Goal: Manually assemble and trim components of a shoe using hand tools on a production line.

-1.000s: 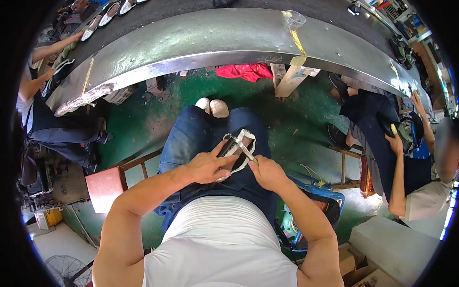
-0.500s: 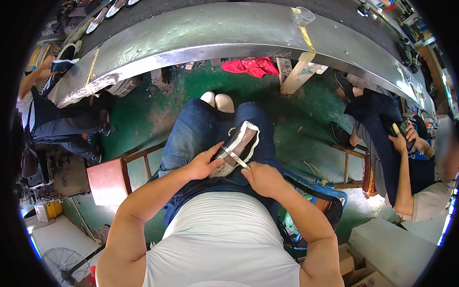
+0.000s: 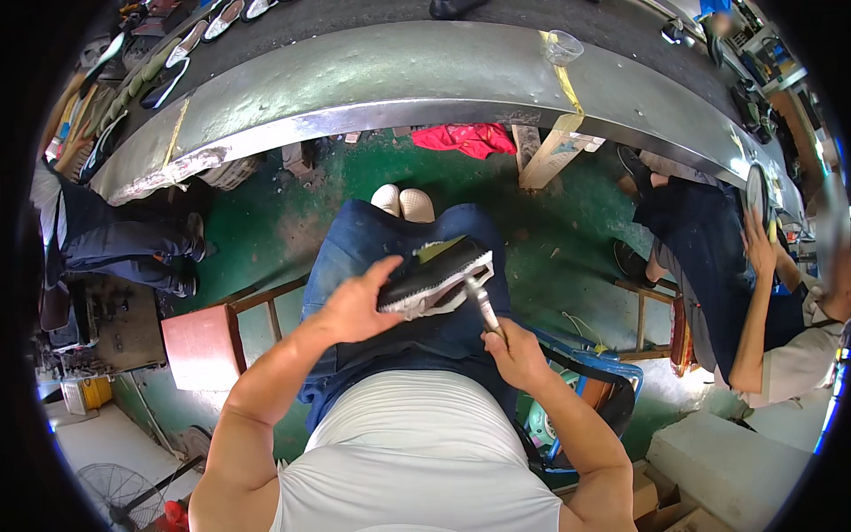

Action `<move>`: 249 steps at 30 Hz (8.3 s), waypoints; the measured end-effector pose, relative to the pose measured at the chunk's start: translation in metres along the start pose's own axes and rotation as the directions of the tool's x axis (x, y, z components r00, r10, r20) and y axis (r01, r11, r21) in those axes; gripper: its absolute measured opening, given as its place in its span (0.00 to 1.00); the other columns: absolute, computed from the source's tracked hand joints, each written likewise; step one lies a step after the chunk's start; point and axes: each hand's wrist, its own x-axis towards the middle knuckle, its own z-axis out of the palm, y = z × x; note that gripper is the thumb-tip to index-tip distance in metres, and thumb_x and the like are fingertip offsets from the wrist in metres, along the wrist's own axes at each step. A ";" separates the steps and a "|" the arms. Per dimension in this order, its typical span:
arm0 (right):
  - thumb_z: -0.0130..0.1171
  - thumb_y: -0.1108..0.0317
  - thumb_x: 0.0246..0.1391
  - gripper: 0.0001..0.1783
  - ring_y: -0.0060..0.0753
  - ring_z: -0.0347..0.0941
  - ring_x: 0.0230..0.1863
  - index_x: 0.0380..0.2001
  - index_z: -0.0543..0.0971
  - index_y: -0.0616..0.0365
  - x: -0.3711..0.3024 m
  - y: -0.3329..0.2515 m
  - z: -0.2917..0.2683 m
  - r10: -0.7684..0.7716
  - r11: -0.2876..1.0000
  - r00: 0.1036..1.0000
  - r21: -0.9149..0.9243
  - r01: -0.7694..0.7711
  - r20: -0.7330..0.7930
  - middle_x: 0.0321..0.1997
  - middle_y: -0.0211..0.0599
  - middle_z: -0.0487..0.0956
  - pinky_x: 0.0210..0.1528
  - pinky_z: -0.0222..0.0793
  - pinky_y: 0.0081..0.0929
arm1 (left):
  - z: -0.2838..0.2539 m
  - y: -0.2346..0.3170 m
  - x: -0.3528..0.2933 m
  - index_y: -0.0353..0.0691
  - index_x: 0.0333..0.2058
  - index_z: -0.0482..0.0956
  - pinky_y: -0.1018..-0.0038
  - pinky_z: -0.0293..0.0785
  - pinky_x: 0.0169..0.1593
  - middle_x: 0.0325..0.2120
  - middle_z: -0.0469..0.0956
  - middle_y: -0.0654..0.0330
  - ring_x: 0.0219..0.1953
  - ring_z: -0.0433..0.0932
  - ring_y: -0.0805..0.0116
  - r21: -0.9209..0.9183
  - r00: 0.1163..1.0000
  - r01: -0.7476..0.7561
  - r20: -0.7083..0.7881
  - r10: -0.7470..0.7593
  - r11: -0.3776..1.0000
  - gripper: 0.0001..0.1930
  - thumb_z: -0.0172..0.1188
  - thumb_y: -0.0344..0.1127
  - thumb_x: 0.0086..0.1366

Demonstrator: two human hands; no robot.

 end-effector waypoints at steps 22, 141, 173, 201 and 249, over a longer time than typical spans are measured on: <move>0.57 0.65 0.59 0.23 0.61 0.74 0.54 0.53 0.73 0.70 0.020 -0.023 -0.030 -0.089 0.918 0.979 -0.365 0.153 0.185 0.51 0.60 0.78 0.59 0.68 0.42 | 0.107 -0.054 0.083 0.41 0.66 0.65 0.68 0.60 0.66 0.62 0.69 0.54 0.62 0.67 0.64 -0.918 0.964 0.171 0.081 -0.254 0.357 0.29 0.34 0.54 0.79; 0.42 0.53 0.71 0.26 0.32 0.79 0.26 0.33 0.77 0.66 0.070 0.016 -0.045 0.203 0.968 0.975 0.129 -0.213 0.086 0.23 0.39 0.80 0.33 0.74 0.33 | 0.115 -0.036 0.054 0.29 0.69 0.26 0.71 0.59 0.68 0.65 0.58 0.39 0.68 0.61 0.54 -0.374 0.994 -0.102 -0.008 0.107 0.922 0.60 0.70 0.42 0.60; 0.70 0.56 0.48 0.26 0.54 0.72 0.49 0.45 0.76 0.62 0.310 -0.114 -0.197 -0.679 0.636 0.660 -0.705 0.313 -0.320 0.45 0.47 0.78 0.54 0.66 0.46 | -0.351 0.112 0.292 0.36 0.53 0.70 0.55 0.64 0.58 0.49 0.76 0.50 0.56 0.72 0.53 0.823 0.875 0.207 -0.398 0.277 0.529 0.30 0.67 0.46 0.58; 0.74 0.62 0.38 0.30 0.58 0.71 0.44 0.45 0.74 0.60 0.321 -0.124 -0.195 -0.575 0.654 0.765 -0.725 0.218 -0.290 0.41 0.48 0.75 0.50 0.66 0.50 | -0.550 -0.136 0.409 0.25 0.60 0.62 0.53 0.60 0.69 0.66 0.55 0.36 0.67 0.58 0.37 -0.073 0.223 0.403 -0.959 -0.176 0.912 0.40 0.62 0.54 0.62; 0.60 0.57 0.62 0.21 0.36 0.75 0.33 0.46 0.75 0.65 0.114 0.045 -0.026 -0.104 0.994 0.895 -0.021 0.105 -0.434 0.34 0.43 0.79 0.39 0.72 0.35 | 0.042 -0.035 -0.005 0.51 0.73 0.51 0.62 0.65 0.66 0.61 0.67 0.35 0.64 0.68 0.40 0.084 0.993 0.093 0.068 -0.098 0.992 0.50 0.63 0.64 0.59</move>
